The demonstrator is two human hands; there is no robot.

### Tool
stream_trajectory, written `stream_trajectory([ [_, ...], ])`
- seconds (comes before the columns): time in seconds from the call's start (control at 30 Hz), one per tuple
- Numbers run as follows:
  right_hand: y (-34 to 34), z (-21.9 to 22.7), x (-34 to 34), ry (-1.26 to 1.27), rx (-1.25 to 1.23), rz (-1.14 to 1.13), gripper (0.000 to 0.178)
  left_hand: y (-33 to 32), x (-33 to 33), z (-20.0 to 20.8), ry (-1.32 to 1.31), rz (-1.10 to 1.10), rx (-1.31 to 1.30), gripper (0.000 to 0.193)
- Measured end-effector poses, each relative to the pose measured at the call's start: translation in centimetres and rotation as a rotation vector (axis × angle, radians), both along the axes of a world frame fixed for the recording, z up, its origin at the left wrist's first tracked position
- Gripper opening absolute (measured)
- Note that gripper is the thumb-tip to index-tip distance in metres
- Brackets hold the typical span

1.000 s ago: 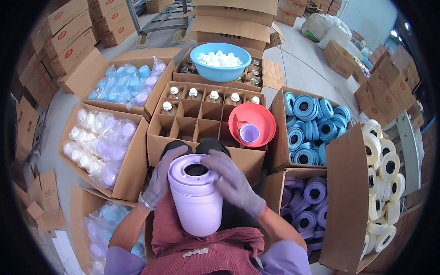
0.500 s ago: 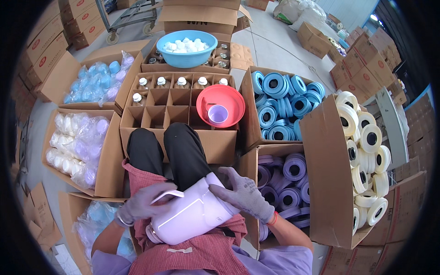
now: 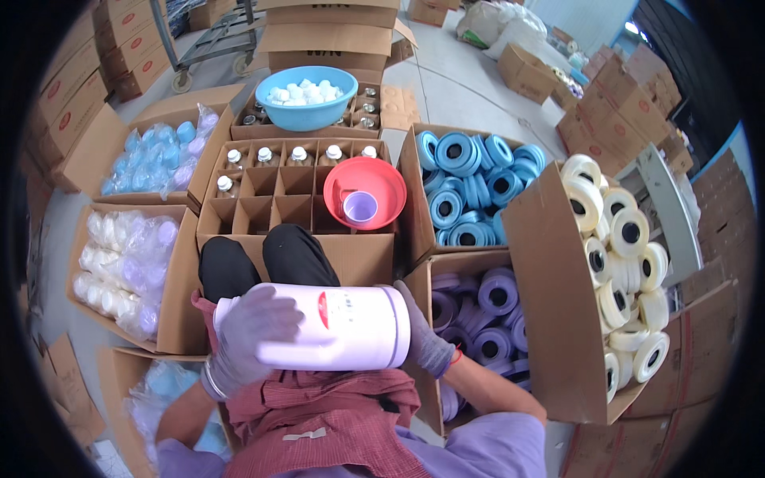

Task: The person assembles thermos bottles by inserting inner liners, screwing on lids, and placing rubber seals. They then wrap each completed bottle in plastic and place it into a cardboard box. The process is repeated for multiple bottles of different colors.

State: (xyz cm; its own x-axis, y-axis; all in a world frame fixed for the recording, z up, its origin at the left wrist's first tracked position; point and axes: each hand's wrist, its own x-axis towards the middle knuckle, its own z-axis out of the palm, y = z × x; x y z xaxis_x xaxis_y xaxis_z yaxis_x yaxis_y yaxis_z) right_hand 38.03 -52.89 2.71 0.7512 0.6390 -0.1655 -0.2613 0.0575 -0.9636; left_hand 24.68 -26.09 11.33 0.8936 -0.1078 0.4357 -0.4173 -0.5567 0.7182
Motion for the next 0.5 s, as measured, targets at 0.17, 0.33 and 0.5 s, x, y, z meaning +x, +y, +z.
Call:
stream_trajectory([
  [0.17,2.1,4.2,1.1,-0.762,-0.062,-0.047,0.047,2.0,1.0,-1.2,0.445,0.205,-0.487,0.021],
  [0.33,1.0,-0.2,3.4,0.591,0.32,-0.166,0.032,0.5,2.7,0.1,-0.16,0.002,0.045,0.023],
  [0.5,3.2,6.6,2.8,-0.604,0.079,0.114,0.04,1.7,0.5,-2.7,0.631,0.32,-0.684,0.021],
])
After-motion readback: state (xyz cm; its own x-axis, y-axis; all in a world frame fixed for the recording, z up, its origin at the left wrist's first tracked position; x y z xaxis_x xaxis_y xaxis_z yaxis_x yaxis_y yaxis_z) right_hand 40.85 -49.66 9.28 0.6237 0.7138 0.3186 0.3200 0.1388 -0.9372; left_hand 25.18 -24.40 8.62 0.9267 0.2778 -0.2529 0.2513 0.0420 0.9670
